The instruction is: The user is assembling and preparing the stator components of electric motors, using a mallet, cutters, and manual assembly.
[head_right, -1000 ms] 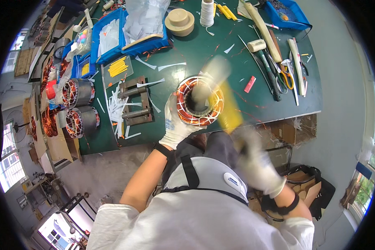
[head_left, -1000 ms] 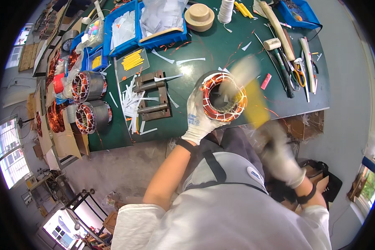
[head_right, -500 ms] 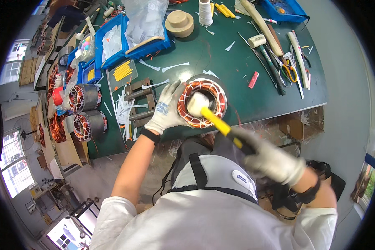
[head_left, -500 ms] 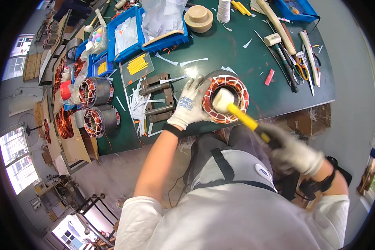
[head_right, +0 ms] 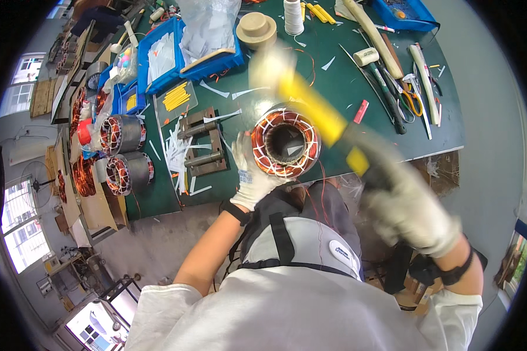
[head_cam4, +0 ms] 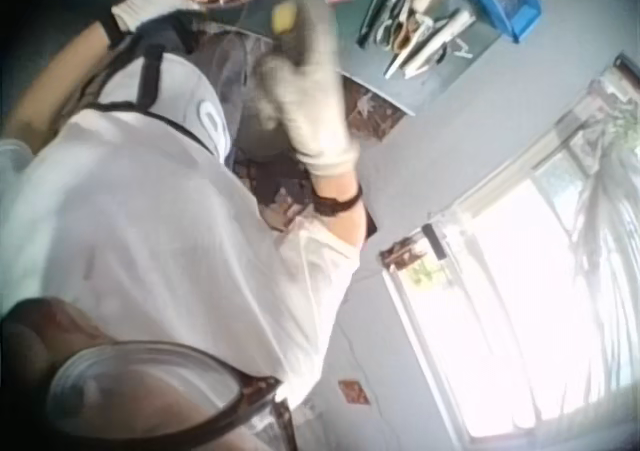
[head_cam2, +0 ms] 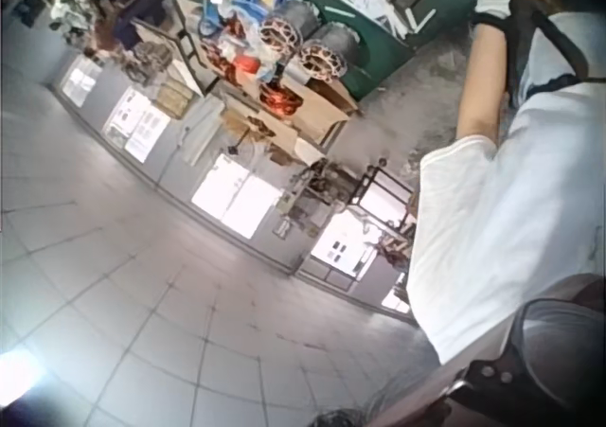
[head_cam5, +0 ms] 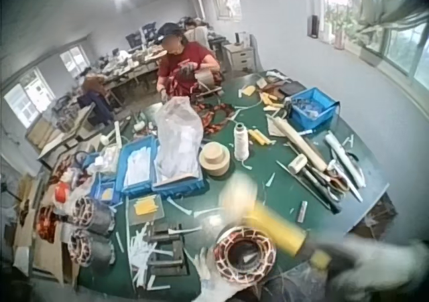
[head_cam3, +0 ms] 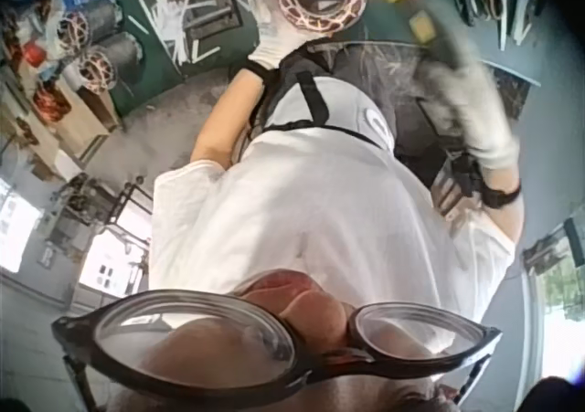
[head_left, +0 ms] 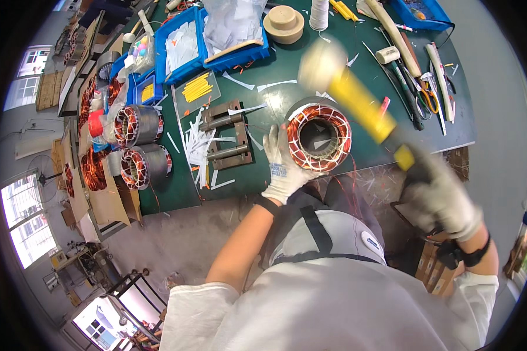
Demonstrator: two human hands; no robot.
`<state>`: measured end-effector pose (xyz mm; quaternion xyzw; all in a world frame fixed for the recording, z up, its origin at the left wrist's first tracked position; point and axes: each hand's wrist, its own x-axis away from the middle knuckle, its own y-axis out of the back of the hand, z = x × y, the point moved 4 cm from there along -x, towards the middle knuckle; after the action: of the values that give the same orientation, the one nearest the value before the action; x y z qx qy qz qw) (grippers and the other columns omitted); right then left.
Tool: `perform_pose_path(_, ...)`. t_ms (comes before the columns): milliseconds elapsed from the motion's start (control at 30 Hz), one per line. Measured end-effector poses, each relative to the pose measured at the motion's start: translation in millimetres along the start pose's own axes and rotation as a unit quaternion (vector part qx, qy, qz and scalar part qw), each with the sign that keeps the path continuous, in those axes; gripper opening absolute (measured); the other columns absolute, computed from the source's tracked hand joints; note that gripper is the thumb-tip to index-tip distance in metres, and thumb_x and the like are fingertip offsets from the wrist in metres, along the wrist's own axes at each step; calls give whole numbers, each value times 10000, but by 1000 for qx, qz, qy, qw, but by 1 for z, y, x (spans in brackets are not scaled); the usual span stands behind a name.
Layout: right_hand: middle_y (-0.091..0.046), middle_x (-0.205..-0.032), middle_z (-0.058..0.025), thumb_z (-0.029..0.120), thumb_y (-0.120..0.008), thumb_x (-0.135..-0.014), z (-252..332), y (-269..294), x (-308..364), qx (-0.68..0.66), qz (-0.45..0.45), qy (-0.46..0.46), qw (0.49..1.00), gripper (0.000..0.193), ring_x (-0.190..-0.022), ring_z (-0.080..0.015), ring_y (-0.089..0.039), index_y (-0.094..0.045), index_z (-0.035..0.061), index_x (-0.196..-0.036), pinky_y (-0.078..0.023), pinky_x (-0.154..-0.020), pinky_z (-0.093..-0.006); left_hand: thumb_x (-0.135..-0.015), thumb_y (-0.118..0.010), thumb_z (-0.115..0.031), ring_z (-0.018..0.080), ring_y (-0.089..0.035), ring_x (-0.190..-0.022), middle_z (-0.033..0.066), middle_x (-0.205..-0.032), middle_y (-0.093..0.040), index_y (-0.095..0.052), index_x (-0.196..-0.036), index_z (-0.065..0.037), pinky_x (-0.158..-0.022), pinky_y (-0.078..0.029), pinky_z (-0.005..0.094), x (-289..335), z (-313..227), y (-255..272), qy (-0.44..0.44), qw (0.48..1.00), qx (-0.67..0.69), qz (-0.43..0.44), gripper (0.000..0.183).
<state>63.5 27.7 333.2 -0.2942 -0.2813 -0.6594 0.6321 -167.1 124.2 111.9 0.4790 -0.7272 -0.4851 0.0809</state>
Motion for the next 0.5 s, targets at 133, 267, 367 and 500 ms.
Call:
perform_pose_path(133,-509,-695,11,273,-614,-929,16,52,11,-109,-204,254,939,346,-525,-81,-467,-484,28,-1135,-413,-487,-209,-476,-836,-674,469,-254,-1346,220,-1438,-308,-111,-1476,-8,-1097,-185,600,-21,5,4,-67,997,26,22,1404)
perform_pose_path(267,-497,-1158,-116,-22,-504,-807,-92,-16,-7,281,64,218,933,718,-780,-157,-533,-253,47,-1476,-484,-679,-286,-429,-851,-645,483,-244,-1367,203,-1459,-339,-208,-1476,-27,-1116,-172,604,-51,9,9,-72,989,47,117,1376)
perform_pose_path(367,-542,-1051,-86,-42,-504,-757,-20,-8,-1,-153,163,-161,961,797,-561,-103,-475,-245,79,-1501,-405,-476,-228,-462,-769,-742,478,-262,-1361,219,-1448,-368,-250,-1459,7,-1115,-177,601,-43,29,25,-59,993,10,105,1351)
perform_pose_path(500,-509,-702,-3,239,-617,-916,33,52,10,0,-209,259,943,577,-475,-61,-422,-346,34,-1383,-323,-410,-203,-514,-571,-900,477,-231,-1381,282,-1466,-301,-207,-1446,98,-1121,-146,606,6,27,21,-31,999,-8,44,1413)
